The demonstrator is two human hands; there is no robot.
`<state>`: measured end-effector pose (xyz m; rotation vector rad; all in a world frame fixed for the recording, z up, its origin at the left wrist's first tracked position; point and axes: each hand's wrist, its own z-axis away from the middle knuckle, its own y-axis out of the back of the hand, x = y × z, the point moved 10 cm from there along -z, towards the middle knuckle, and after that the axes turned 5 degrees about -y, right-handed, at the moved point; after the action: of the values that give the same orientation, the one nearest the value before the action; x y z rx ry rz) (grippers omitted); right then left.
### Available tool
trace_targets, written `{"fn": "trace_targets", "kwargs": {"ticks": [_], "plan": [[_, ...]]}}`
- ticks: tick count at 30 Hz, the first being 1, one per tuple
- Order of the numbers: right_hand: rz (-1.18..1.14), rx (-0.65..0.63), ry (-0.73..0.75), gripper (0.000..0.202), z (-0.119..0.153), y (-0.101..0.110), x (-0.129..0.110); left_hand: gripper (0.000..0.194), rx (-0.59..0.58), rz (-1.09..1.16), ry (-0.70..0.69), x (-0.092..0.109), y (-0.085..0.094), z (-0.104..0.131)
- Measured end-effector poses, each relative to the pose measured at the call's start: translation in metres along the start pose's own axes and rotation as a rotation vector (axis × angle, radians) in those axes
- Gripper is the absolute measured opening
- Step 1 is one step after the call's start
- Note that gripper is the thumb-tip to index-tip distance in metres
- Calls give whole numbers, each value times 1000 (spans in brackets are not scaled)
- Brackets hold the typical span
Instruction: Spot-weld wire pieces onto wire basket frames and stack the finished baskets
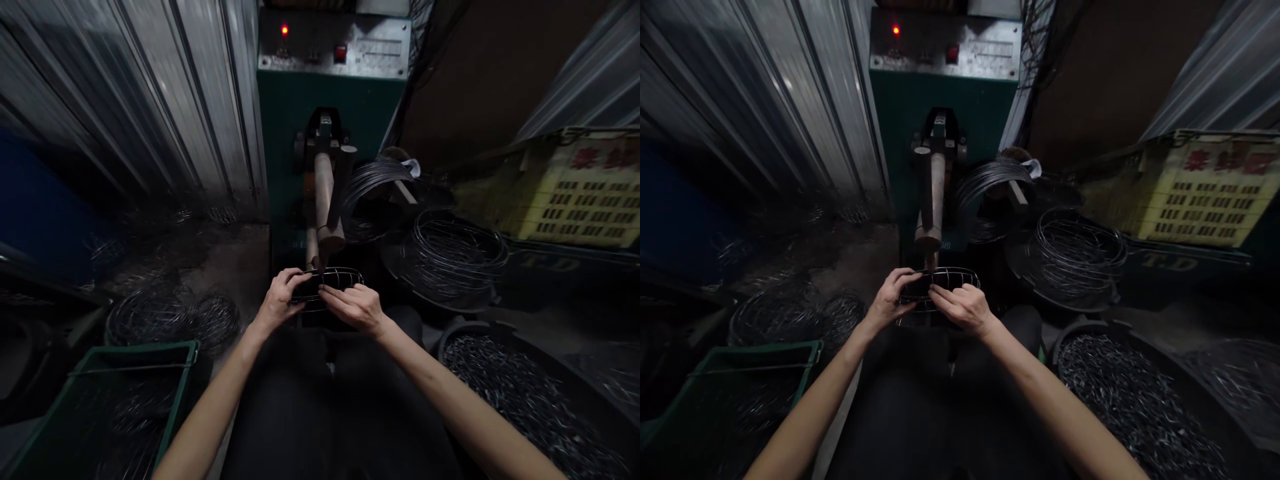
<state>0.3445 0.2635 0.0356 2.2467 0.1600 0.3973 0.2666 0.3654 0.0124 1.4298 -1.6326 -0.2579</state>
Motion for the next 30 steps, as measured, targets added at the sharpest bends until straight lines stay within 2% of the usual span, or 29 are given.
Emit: {"fn": "trace_targets", "kwargs": {"ticks": [8, 13, 15, 17, 19, 21, 23, 24, 26, 27, 28, 30], "plan": [[18, 20, -33, 25, 0, -4, 4, 58, -2, -23, -18, -5, 2, -4], [-42, -88, -144, 25, -6, -20, 8, 58, 3, -30, -71, -1, 6, 0], [-57, -90, -192, 26, -2, -11, 10, 68, 49, -48, -65, -4, 10, 5], [-80, -67, -314, 29, 17, 12, 21, 75, 91, -49, -7, -13, 12, 12], [-100, -42, -565, 32, 64, 41, 44, 74, 121, -22, 59, -23, 11, 18], [-64, -53, -947, 35, 146, 68, 77, 70, 173, 20, 93, -27, 11, 24], [100, -193, -1332, 37, 249, 85, 101, 68, 237, 54, 93, -26, 13, 28], [149, -388, -1465, 36, 299, 81, 106, 66, 260, 69, 86, -24, 13, 30], [40, -749, -1593, 26, 381, 61, 95, 64, 282, 102, 69, -19, 10, 34], [-63, -864, -1596, 19, 407, 50, 84, 63, 282, 123, 62, -16, 8, 37], [-160, -929, -1587, 14, 425, 40, 72, 64, 275, 147, 60, -13, 5, 39], [-274, -946, -1571, 11, 439, 30, 55, 66, 251, 195, 79, -10, -2, 43]]}}
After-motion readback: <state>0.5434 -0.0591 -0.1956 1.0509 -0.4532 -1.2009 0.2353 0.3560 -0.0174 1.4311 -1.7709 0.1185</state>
